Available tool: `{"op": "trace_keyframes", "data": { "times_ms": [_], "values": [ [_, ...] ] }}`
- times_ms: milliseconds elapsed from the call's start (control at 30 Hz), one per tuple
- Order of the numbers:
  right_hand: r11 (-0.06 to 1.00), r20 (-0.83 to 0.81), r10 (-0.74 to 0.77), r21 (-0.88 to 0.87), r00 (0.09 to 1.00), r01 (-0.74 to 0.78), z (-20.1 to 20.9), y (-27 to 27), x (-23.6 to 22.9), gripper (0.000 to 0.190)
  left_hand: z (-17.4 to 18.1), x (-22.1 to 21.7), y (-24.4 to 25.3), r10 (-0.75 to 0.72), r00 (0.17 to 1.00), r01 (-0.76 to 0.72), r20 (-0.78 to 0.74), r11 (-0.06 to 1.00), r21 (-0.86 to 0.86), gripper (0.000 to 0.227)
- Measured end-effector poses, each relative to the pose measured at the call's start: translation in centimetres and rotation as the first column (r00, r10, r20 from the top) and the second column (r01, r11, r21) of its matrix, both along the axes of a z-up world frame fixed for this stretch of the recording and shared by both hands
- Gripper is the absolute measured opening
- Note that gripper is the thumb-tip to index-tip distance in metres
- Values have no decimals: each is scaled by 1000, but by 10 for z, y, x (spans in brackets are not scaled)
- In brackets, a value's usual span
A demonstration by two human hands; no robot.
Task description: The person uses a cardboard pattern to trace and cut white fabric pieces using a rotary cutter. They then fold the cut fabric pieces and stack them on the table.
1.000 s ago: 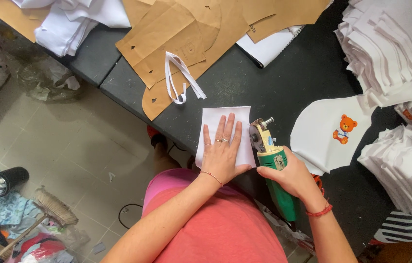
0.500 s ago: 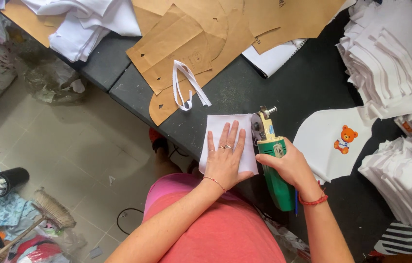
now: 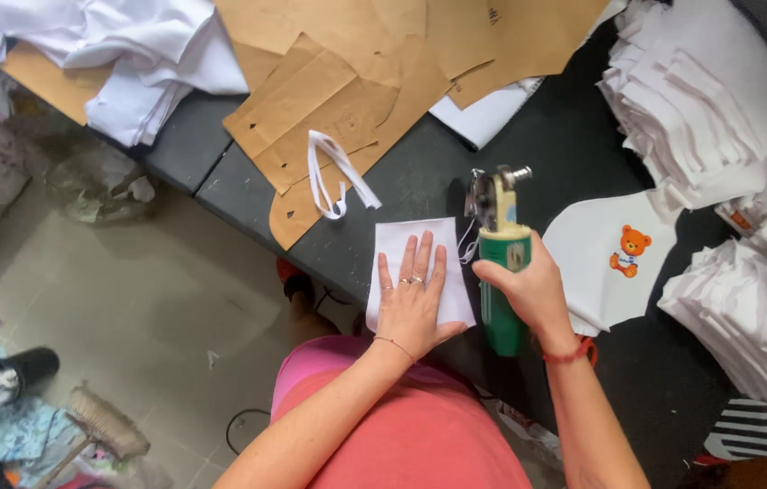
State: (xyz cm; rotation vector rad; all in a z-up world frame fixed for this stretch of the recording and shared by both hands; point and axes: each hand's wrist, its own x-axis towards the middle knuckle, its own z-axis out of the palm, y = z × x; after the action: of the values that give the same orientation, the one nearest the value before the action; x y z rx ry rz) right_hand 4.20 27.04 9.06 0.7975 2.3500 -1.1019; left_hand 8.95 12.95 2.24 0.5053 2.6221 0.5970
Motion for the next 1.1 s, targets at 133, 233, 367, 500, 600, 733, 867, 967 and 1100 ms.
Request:
{"op": "trace_keyframes", "data": {
  "times_ms": [133, 233, 367, 500, 600, 733, 867, 967, 1100],
  "values": [
    [902, -244, -343, -354, 907, 246, 19, 34, 64, 45, -1, -3, -1, 8, 1000, -9, 20, 998, 55, 107],
    [939, -330, -255, 139, 909, 314, 29, 71, 108, 52, -8, -30, -5, 129, 928, -104, -348, 991, 89, 66],
    [714, -139, -389, 579, 911, 393, 18, 108, 166, 66, -30, -80, -18, 157, 947, -193, -281, 976, -105, 50],
    [503, -131, -569, 726, 812, 469, -25, 141, 228, 73, -27, -99, -14, -214, 970, 239, 117, 927, -287, 18],
    [399, -149, -643, 772, 752, 494, -52, 154, 261, 73, 30, -98, -5, -373, 853, 371, 364, 925, 77, 18],
    [367, -185, -681, 751, 708, 549, -60, 161, 278, 76, 119, -99, 47, -370, 781, 281, 503, 928, 245, 18],
    [402, -125, -634, 790, 763, 463, -61, 164, 281, 80, 139, -105, 111, -298, 948, 186, 111, 803, 566, 15],
    [395, -117, -612, 812, 782, 430, -61, 165, 278, 82, 132, -97, 152, -279, 958, 262, -69, 750, 607, 15],
    [388, -78, -569, 852, 818, 351, -54, 157, 273, 79, 37, -61, 182, -317, 831, 539, -457, 660, 523, 17]
  ]
}}
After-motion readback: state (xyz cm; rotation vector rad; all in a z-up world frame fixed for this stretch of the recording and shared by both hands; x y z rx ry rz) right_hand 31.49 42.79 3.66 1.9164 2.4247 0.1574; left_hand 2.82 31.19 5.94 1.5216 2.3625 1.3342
